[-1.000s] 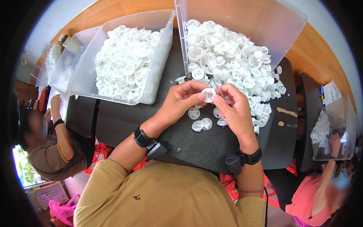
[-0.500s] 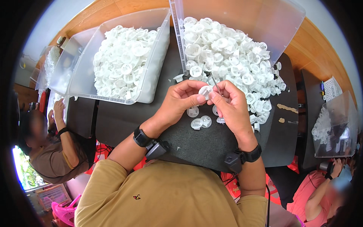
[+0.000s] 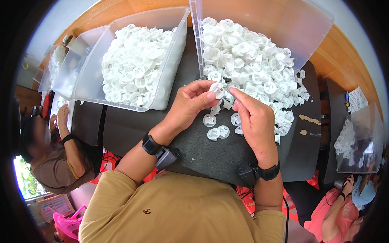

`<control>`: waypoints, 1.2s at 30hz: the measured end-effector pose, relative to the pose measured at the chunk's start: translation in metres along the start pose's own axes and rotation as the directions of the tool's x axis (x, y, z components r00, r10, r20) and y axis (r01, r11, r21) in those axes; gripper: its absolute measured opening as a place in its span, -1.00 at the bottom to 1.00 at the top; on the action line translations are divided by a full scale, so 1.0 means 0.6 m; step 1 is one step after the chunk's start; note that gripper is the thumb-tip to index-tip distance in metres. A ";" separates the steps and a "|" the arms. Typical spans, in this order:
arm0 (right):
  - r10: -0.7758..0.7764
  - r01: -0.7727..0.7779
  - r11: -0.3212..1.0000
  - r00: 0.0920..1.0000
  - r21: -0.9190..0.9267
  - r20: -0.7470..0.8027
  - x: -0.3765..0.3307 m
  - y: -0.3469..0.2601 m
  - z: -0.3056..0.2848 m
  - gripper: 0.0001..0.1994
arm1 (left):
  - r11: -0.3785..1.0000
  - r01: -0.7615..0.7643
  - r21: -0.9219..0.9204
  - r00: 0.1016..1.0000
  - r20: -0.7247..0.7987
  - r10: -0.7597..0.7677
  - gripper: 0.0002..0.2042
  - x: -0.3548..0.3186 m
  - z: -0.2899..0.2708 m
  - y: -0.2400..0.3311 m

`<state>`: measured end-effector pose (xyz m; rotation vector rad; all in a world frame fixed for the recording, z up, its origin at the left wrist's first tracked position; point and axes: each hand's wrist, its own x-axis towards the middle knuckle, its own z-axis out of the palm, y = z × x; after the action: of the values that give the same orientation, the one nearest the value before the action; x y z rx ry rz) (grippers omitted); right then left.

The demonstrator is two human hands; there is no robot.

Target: Inspecting and sorting small white plastic components at a workstation.

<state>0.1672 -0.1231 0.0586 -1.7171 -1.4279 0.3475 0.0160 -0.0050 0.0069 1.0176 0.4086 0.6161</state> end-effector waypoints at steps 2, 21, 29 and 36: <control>-0.023 0.023 0.999 1.000 -0.028 0.006 -0.001 0.002 0.000 -0.71 | 1.000 0.013 0.001 1.000 -0.004 -0.013 -0.65 0.002 -0.002 0.000; -0.037 0.037 0.989 0.999 -0.146 0.001 -0.001 -0.003 0.001 -0.69 | 0.999 0.036 0.039 0.999 -0.031 -0.035 -0.68 -0.001 0.001 0.004; -0.021 0.022 0.991 1.000 -0.133 0.009 -0.002 -0.003 0.001 -0.68 | 0.996 0.043 0.074 0.999 -0.032 -0.040 -0.68 -0.002 0.002 0.005; -0.015 0.015 0.992 1.000 -0.129 0.006 -0.003 -0.002 0.001 -0.71 | 0.997 0.027 0.078 0.999 -0.031 -0.024 -0.68 -0.002 0.003 0.005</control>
<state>0.1655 -0.1243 0.0588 -1.8090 -1.4946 0.2565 0.0152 -0.0056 0.0103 1.0772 0.4743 0.5969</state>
